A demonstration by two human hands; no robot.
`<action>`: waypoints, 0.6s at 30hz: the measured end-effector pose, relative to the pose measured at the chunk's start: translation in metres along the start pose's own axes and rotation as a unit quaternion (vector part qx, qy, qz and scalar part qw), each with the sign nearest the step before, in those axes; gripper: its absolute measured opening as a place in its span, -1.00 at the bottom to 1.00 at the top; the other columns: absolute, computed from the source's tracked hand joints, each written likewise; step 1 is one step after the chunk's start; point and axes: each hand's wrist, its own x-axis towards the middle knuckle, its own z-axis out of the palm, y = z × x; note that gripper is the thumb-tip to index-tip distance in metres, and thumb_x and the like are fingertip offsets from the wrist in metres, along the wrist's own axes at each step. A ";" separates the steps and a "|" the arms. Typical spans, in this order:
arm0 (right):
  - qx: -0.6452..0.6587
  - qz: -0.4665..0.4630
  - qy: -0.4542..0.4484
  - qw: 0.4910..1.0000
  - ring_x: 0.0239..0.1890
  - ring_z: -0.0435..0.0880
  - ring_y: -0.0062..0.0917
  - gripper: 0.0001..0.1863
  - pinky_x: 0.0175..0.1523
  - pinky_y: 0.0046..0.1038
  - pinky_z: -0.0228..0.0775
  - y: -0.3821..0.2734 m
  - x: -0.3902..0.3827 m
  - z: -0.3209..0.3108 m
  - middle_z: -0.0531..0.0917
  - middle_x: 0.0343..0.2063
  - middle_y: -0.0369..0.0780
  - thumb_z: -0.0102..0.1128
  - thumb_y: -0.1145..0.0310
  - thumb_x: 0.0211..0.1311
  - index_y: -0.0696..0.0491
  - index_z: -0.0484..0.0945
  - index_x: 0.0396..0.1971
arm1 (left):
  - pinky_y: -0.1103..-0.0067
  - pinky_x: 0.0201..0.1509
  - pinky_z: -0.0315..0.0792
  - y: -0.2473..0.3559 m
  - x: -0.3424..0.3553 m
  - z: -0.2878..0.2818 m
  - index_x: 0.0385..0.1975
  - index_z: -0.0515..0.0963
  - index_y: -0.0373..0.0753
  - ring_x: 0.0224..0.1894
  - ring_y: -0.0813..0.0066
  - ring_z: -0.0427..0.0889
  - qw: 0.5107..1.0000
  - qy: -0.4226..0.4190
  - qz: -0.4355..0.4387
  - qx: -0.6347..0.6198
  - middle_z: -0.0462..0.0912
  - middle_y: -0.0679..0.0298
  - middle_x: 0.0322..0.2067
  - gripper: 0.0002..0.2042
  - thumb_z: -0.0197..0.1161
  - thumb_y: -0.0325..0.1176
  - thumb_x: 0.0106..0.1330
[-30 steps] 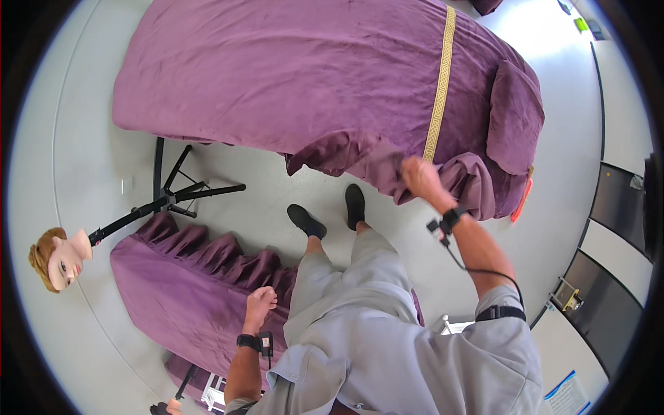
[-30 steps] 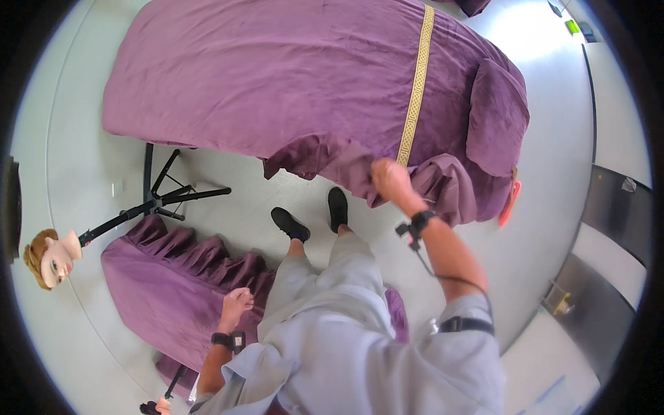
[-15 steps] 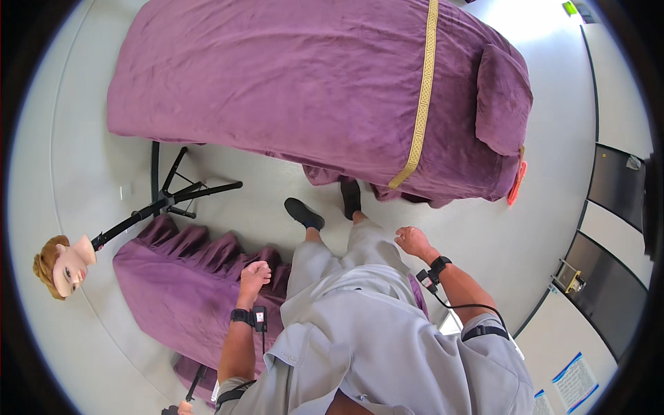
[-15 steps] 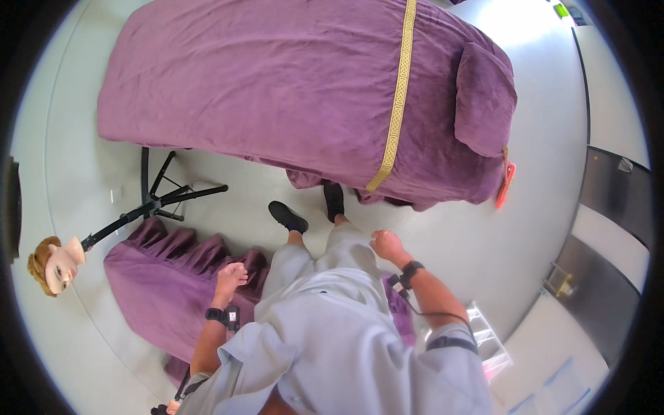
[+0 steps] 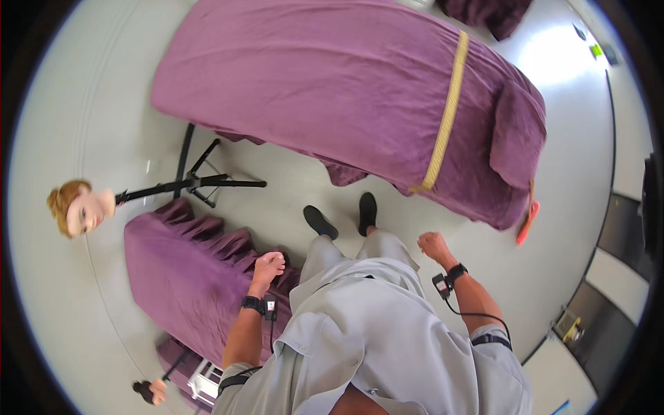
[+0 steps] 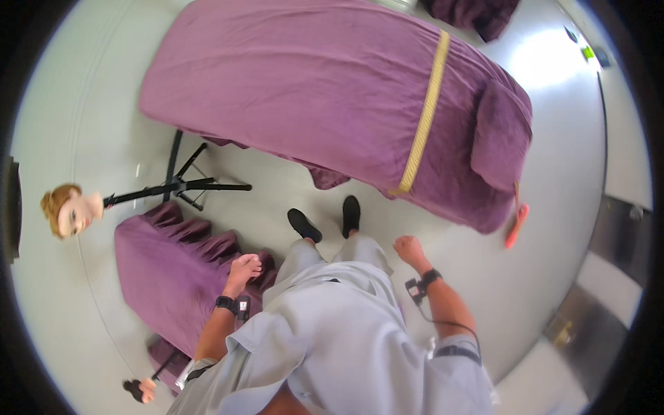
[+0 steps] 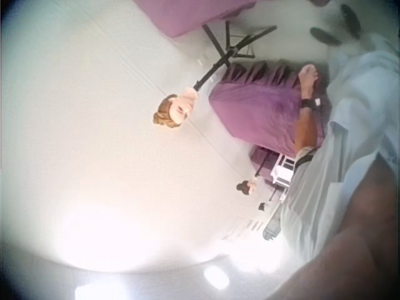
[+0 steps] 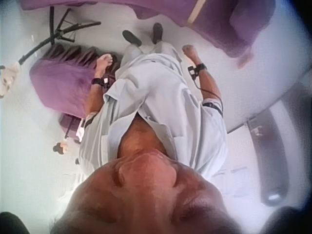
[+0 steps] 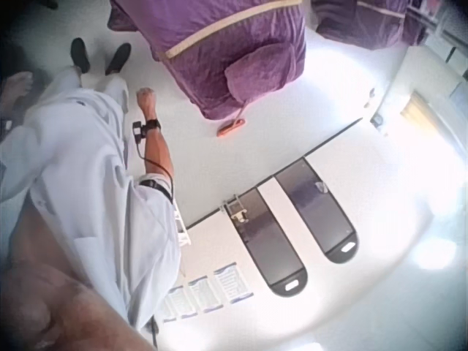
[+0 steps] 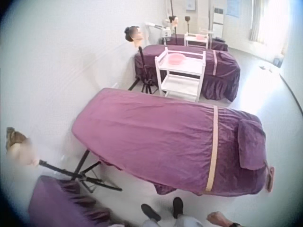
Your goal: The recorder sweeps the floor of a training room using a broom, after moving a small cart.
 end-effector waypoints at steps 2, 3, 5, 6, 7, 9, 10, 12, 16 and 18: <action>-0.007 -0.048 -0.009 0.999 -0.62 0.59 -0.47 -0.77 -0.45 -0.42 0.42 -0.007 0.005 -0.003 0.55 -0.68 -0.12 0.03 0.38 0.07 0.20 0.50 -0.65 | 0.66 -0.36 0.48 -0.010 -0.002 -0.005 -0.18 0.55 -0.35 -0.41 0.58 0.57 0.999 0.021 0.013 -0.035 0.60 0.28 -0.38 -0.76 0.18 -0.36 0.22; 0.002 0.017 -0.028 0.999 -0.61 0.59 -0.49 -0.77 -0.45 -0.43 0.43 -0.001 0.008 -0.002 0.53 -0.69 -0.14 0.02 0.37 0.08 0.20 0.51 -0.64 | 0.67 -0.36 0.48 -0.012 -0.004 -0.002 -0.19 0.55 -0.34 -0.41 0.59 0.56 0.999 0.017 0.013 -0.033 0.60 0.29 -0.39 -0.77 0.19 -0.36 0.22; -0.014 -0.038 -0.066 0.997 -0.60 0.59 -0.54 -0.77 -0.46 -0.47 0.45 0.013 0.012 -0.002 0.59 -0.66 -0.20 0.04 0.35 0.10 0.19 0.56 -0.61 | 0.68 -0.36 0.47 -0.018 -0.010 0.001 -0.21 0.55 -0.33 -0.42 0.60 0.55 0.999 0.025 0.011 -0.041 0.58 0.32 -0.41 -0.78 0.19 -0.35 0.23; -0.024 -0.063 -0.076 0.995 -0.60 0.59 -0.54 -0.77 -0.46 -0.47 0.45 0.019 0.017 -0.004 0.59 -0.66 -0.20 0.04 0.35 0.10 0.19 0.56 -0.61 | 0.68 -0.37 0.46 -0.027 -0.015 0.000 -0.24 0.55 -0.32 -0.42 0.61 0.54 0.999 0.019 0.020 -0.044 0.57 0.33 -0.41 -0.80 0.19 -0.34 0.23; -0.010 -0.069 -0.085 0.994 -0.62 0.58 -0.57 -0.78 -0.49 -0.50 0.43 0.013 0.024 0.004 0.59 -0.66 -0.22 0.05 0.37 0.09 0.18 0.56 -0.60 | 0.68 -0.37 0.46 -0.037 -0.027 -0.014 -0.25 0.55 -0.32 -0.43 0.61 0.53 0.998 0.031 0.013 -0.060 0.57 0.34 -0.41 -0.81 0.19 -0.34 0.24; 0.008 -0.022 -0.085 0.996 -0.64 0.57 -0.60 -0.80 -0.53 -0.54 0.40 0.014 0.047 -0.004 0.58 -0.67 -0.25 0.07 0.38 0.08 0.18 0.56 -0.60 | 0.67 -0.39 0.46 -0.057 -0.044 -0.004 -0.28 0.55 -0.30 -0.44 0.62 0.52 0.995 0.054 0.004 -0.085 0.57 0.36 -0.44 -0.82 0.18 -0.33 0.24; 0.022 0.031 -0.075 0.996 -0.64 0.56 -0.61 -0.81 -0.55 -0.56 0.39 0.014 0.057 -0.005 0.57 -0.67 -0.25 0.08 0.39 0.07 0.18 0.56 -0.60 | 0.67 -0.39 0.46 -0.070 -0.050 -0.001 -0.28 0.55 -0.30 -0.44 0.62 0.52 0.993 0.069 0.006 -0.100 0.57 0.36 -0.44 -0.82 0.18 -0.33 0.24; 0.016 -0.018 -0.072 0.997 -0.65 0.56 -0.61 -0.82 -0.56 -0.56 0.37 0.038 0.073 -0.012 0.57 -0.68 -0.25 0.08 0.40 0.06 0.18 0.56 -0.61 | 0.66 -0.39 0.46 -0.098 -0.060 0.001 -0.31 0.55 -0.28 -0.45 0.62 0.52 0.990 0.049 -0.002 -0.129 0.56 0.37 -0.48 -0.84 0.18 -0.32 0.25; -0.053 -0.079 -0.054 0.994 -0.67 0.54 -0.61 -0.83 -0.58 -0.57 0.35 0.061 0.092 -0.019 0.56 -0.68 -0.26 0.07 0.43 0.06 0.20 0.55 -0.59 | 0.60 -0.36 0.50 -0.149 -0.065 -0.009 -0.25 0.58 -0.31 -0.43 0.54 0.55 0.997 0.062 -0.040 -0.030 0.60 0.31 -0.43 -0.78 0.17 -0.30 0.25; -0.027 -0.092 -0.041 0.995 -0.68 0.52 -0.61 -0.85 -0.59 -0.59 0.33 0.066 0.090 -0.027 0.55 -0.69 -0.27 0.07 0.45 0.08 0.19 0.56 -0.56 | 0.59 -0.35 0.51 -0.176 -0.060 -0.004 -0.22 0.59 -0.33 -0.41 0.50 0.57 0.987 0.061 -0.064 -0.133 0.62 0.28 -0.39 -0.75 0.16 -0.28 0.26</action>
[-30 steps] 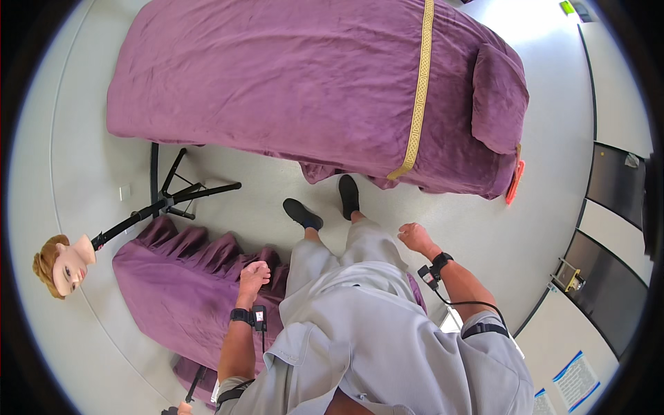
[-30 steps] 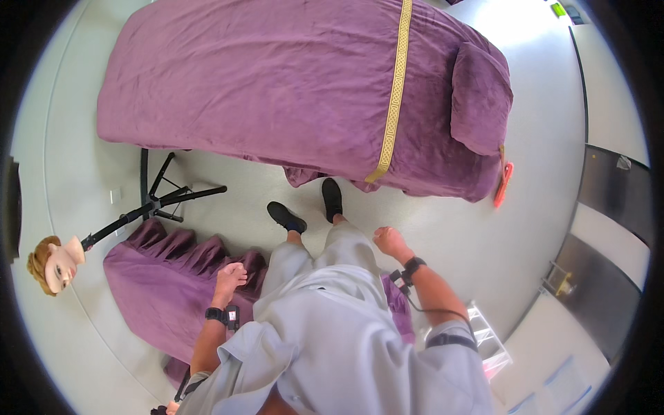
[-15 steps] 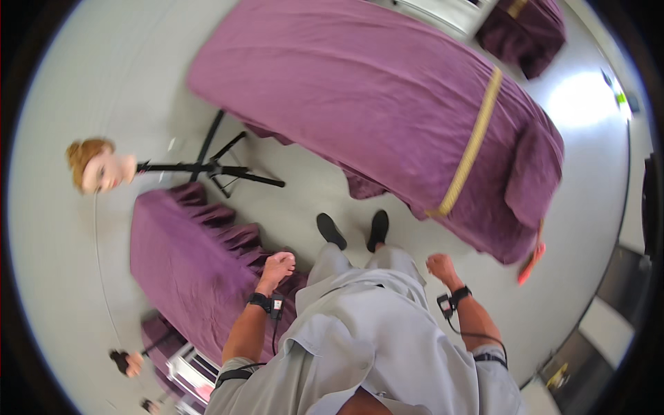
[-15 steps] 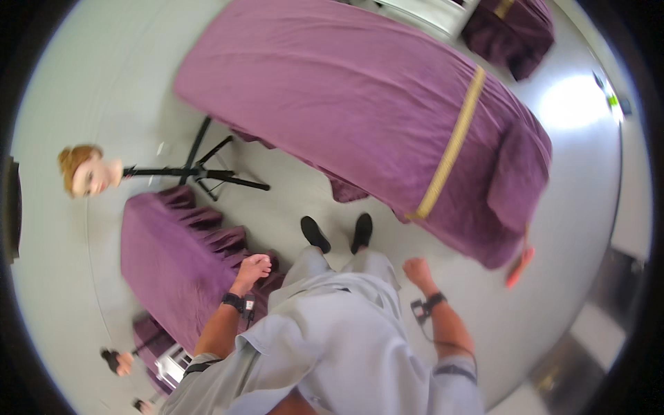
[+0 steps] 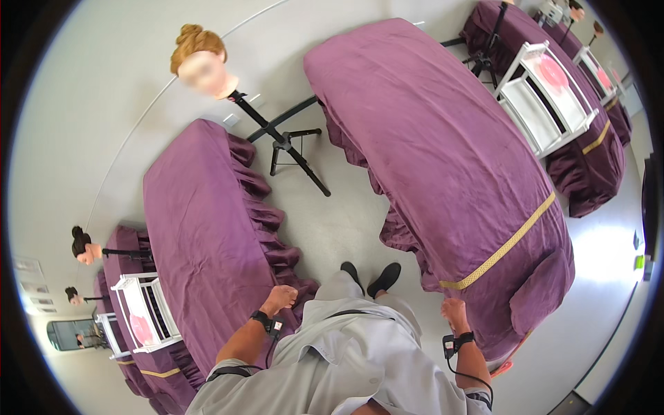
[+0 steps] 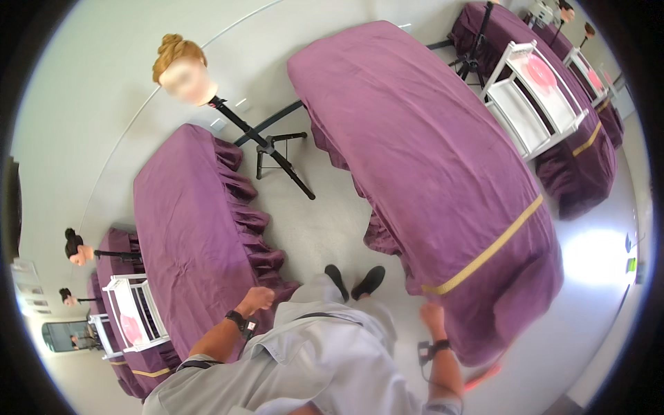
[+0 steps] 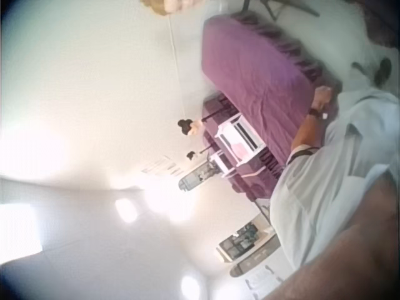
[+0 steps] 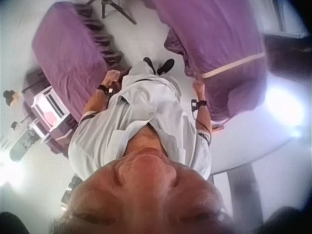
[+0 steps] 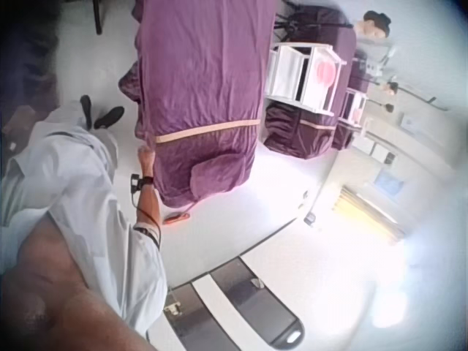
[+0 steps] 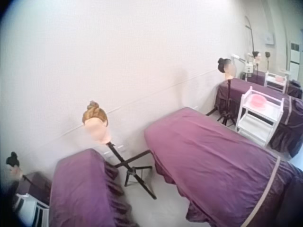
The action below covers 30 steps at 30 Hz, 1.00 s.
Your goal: The recorder sweeps the floor of a training room using a broom, after moving a small cart.
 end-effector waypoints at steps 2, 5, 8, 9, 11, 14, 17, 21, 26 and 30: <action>0.014 0.025 -0.011 1.000 -0.67 0.52 -0.62 -0.86 -0.59 -0.60 0.32 -0.010 -0.011 -0.001 0.56 -0.68 -0.27 0.08 0.45 0.09 0.19 0.56 -0.53 | 0.60 -0.42 0.49 -0.018 0.016 -0.012 -0.29 0.60 -0.31 -0.46 0.51 0.57 0.999 -0.008 0.007 -0.040 0.62 0.30 -0.43 -0.81 0.17 -0.33 0.24; 0.055 -0.029 -0.073 0.995 -0.66 0.53 -0.62 -0.86 -0.58 -0.61 0.31 -0.016 0.004 0.014 0.57 -0.64 -0.27 0.09 0.45 0.11 0.19 0.56 -0.54 | 0.61 -0.50 0.46 -0.095 0.040 -0.040 -0.37 0.59 -0.27 -0.54 0.51 0.56 0.971 -0.021 0.215 0.102 0.60 0.33 -0.50 -0.88 0.19 -0.37 0.20; 0.072 0.039 -0.123 0.989 -0.61 0.56 -0.61 -0.87 -0.55 -0.60 0.35 -0.072 -0.050 -0.001 0.59 -0.60 -0.26 0.11 0.44 0.12 0.18 0.57 -0.50 | 0.63 -0.56 0.42 -0.049 0.042 -0.007 -0.42 0.58 -0.23 -0.59 0.51 0.55 0.956 -0.041 0.090 -0.276 0.58 0.33 -0.56 -0.92 0.20 -0.40 0.16; 0.123 0.129 -0.129 0.975 -0.60 0.56 -0.60 -0.86 -0.53 -0.59 0.38 -0.127 -0.050 -0.002 0.59 -0.59 -0.26 0.11 0.43 0.13 0.18 0.57 -0.49 | 0.63 -0.53 0.45 -0.031 0.023 -0.003 -0.39 0.58 -0.26 -0.55 0.51 0.57 0.985 0.034 0.046 -0.165 0.59 0.30 -0.53 -0.88 0.19 -0.37 0.17; 0.169 0.215 -0.124 0.954 -0.59 0.57 -0.59 -0.86 -0.51 -0.59 0.40 -0.199 -0.041 -0.002 0.59 -0.59 -0.26 0.11 0.42 0.13 0.19 0.58 -0.47 | 0.62 -0.51 0.47 -0.041 0.008 -0.012 -0.38 0.58 -0.27 -0.53 0.51 0.58 0.985 0.044 0.032 -0.164 0.59 0.28 -0.52 -0.87 0.18 -0.36 0.18; 0.133 0.229 -0.137 0.954 -0.57 0.59 -0.58 -0.85 -0.47 -0.58 0.43 -0.212 -0.033 -0.001 0.59 -0.59 -0.25 0.11 0.41 0.14 0.18 0.58 -0.45 | 0.57 -0.44 0.53 -0.065 0.003 -0.006 -0.34 0.57 -0.30 -0.47 0.49 0.59 0.989 0.036 0.018 -0.145 0.60 0.25 -0.49 -0.82 0.15 -0.33 0.22; 0.127 0.193 -0.123 0.965 -0.62 0.58 -0.61 -0.82 -0.52 -0.58 0.45 -0.221 -0.017 0.000 0.60 -0.63 -0.25 0.08 0.41 0.14 0.21 0.58 -0.51 | 0.57 -0.45 0.53 -0.092 0.002 -0.004 -0.35 0.58 -0.31 -0.49 0.47 0.59 0.991 0.049 -0.005 -0.122 0.60 0.25 -0.49 -0.79 0.12 -0.30 0.21; 0.101 0.168 -0.114 0.974 -0.64 0.57 -0.61 -0.80 -0.52 -0.56 0.45 -0.237 0.000 0.001 0.58 -0.68 -0.26 0.07 0.39 0.14 0.19 0.58 -0.54 | 0.55 -0.47 0.56 -0.114 -0.002 -0.015 -0.33 0.57 -0.34 -0.51 0.44 0.61 0.990 0.032 -0.035 -0.130 0.60 0.22 -0.48 -0.77 0.12 -0.30 0.22; 0.080 0.157 -0.129 0.976 -0.66 0.55 -0.62 -0.81 -0.52 -0.57 0.45 -0.237 0.020 0.014 0.57 -0.69 -0.27 0.08 0.38 0.11 0.16 0.59 -0.54 | 0.53 -0.45 0.58 -0.191 0.035 -0.039 -0.25 0.55 -0.36 -0.49 0.42 0.62 0.978 0.008 -0.002 -0.208 0.62 0.18 -0.43 -0.77 0.11 -0.32 0.27; 0.087 0.076 -0.127 0.985 -0.64 0.56 -0.62 -0.83 -0.54 -0.57 0.42 -0.196 0.032 0.032 0.60 -0.62 -0.27 0.11 0.36 0.10 0.15 0.59 -0.42 | 0.55 -0.42 0.58 -0.178 0.031 -0.039 -0.24 0.55 -0.37 -0.46 0.43 0.62 0.960 -0.043 0.009 -0.278 0.62 0.17 -0.41 -0.77 0.08 -0.34 0.27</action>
